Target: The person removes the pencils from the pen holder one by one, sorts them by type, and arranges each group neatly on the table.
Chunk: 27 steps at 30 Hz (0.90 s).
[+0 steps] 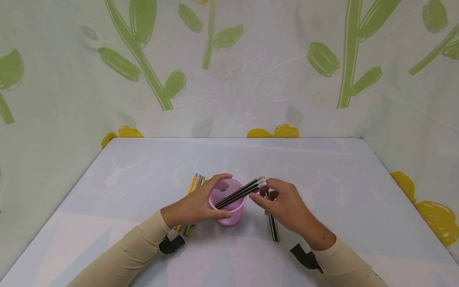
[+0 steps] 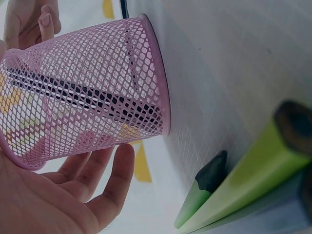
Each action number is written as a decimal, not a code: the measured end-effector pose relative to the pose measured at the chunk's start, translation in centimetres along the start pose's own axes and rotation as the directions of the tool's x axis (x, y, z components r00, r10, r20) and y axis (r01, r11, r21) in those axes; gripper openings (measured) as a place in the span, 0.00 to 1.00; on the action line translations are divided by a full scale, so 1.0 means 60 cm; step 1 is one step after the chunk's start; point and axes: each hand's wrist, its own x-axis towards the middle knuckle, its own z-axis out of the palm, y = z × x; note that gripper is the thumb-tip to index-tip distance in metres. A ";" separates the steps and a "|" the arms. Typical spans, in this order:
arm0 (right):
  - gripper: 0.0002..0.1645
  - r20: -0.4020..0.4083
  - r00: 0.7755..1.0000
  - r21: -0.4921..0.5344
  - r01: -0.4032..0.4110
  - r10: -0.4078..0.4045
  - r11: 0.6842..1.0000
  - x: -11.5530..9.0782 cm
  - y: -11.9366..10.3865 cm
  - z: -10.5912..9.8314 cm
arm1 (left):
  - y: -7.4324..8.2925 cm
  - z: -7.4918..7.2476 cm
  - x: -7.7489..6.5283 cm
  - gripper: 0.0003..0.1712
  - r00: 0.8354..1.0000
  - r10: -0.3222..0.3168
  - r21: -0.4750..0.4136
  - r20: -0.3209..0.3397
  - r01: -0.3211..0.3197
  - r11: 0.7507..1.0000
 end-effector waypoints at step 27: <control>0.05 -0.097 0.989 0.013 0.114 -0.112 0.993 0.001 0.012 0.019 | -0.001 0.000 0.001 0.55 1.000 0.011 0.017 0.000 -0.011 1.000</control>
